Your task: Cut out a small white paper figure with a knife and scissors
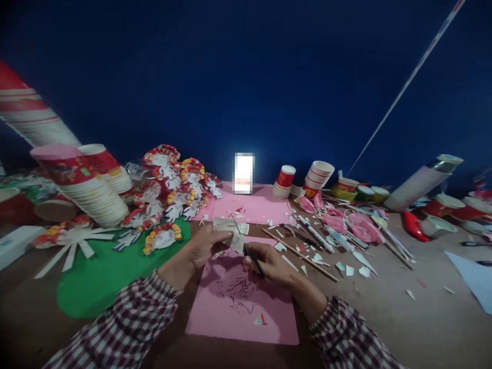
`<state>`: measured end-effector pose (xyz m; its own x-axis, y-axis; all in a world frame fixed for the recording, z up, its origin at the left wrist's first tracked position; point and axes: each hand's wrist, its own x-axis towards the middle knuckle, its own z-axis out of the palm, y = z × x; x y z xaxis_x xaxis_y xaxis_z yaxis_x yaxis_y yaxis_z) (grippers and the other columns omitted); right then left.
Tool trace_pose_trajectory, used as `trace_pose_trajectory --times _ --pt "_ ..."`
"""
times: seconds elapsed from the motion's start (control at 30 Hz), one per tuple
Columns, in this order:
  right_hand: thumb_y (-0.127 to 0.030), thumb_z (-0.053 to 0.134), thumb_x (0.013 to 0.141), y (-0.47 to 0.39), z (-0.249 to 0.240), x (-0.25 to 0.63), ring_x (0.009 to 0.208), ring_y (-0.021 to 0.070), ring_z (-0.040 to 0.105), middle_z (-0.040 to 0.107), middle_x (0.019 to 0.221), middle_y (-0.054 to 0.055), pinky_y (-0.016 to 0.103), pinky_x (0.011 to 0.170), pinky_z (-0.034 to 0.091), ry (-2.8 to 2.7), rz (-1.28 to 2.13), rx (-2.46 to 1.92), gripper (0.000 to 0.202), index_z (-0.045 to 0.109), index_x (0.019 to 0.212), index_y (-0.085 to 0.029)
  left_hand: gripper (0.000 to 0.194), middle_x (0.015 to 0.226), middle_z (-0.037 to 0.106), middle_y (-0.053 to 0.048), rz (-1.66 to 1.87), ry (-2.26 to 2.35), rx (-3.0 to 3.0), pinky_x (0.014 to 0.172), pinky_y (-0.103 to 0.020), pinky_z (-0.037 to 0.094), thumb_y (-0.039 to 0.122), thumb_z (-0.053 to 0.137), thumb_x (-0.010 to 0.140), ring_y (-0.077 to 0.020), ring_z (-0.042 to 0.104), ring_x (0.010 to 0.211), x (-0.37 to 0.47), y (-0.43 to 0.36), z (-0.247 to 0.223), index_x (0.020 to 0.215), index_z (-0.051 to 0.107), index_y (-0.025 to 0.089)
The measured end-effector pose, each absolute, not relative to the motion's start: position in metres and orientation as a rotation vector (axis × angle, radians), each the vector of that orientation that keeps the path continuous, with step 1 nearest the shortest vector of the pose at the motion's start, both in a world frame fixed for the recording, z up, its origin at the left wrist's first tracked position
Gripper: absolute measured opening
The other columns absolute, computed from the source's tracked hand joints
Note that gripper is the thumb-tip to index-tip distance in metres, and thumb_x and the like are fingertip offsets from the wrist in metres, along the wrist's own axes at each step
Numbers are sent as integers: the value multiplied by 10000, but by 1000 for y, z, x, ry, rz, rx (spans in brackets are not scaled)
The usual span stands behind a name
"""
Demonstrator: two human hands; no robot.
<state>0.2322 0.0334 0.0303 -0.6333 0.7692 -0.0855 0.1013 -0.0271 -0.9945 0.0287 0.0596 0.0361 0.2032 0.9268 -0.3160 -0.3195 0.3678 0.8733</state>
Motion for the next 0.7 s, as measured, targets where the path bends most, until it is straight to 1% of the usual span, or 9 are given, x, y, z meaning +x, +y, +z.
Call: trace_pose_trajectory --times 0.1,0.2,0.3,0.37,0.43,0.57,0.7 --pt "-626 615 806 33 31 232 516 89 531 582 712 9 191 452 383 -1741 1727 -922 476 542 872 -160 355 779 716 -50 1005 988 770 668 -273 508 250 833 536 -165 651 708 28 59 36 849 713 134" --pt "-627 599 819 33 33 232 516 74 476 558 698 5 184 448 341 -1781 1686 -919 477 537 832 -154 337 780 716 -55 1001 991 808 698 -285 516 272 824 562 -169 657 724 27 58 38 845 713 126" --pt "-632 596 818 33 34 232 508 62 401 492 655 -21 184 446 307 -1819 1650 -911 488 538 787 -149 318 767 715 -53 995 1013 838 697 -287 518 271 821 564 -166 658 706 25 58 40 824 711 125" --pt "-635 603 810 33 34 231 506 60 376 451 635 -37 187 450 303 -1816 1657 -919 489 537 779 -151 300 761 714 -54 986 1031 854 683 -287 520 259 812 566 -165 659 688 24 57 43 811 705 121" --pt "-622 609 812 32 34 231 510 65 388 444 633 -41 190 460 322 -1805 1677 -952 474 541 800 -153 281 770 716 -62 970 1049 876 679 -291 524 247 793 579 -170 663 689 22 57 45 810 700 115" --pt "-585 608 831 31 33 231 531 84 452 487 672 -25 206 483 389 -1799 1709 -978 433 549 853 -157 254 785 720 -77 961 1059 961 681 -287 522 238 761 604 -171 667 696 21 57 46 811 697 105" --pt "-575 603 841 33 31 232 560 89 460 501 692 -14 205 497 384 -1830 1686 -923 429 561 849 -148 254 766 715 -67 970 1075 1061 651 -270 509 251 749 615 -160 654 677 20 59 43 818 700 106"
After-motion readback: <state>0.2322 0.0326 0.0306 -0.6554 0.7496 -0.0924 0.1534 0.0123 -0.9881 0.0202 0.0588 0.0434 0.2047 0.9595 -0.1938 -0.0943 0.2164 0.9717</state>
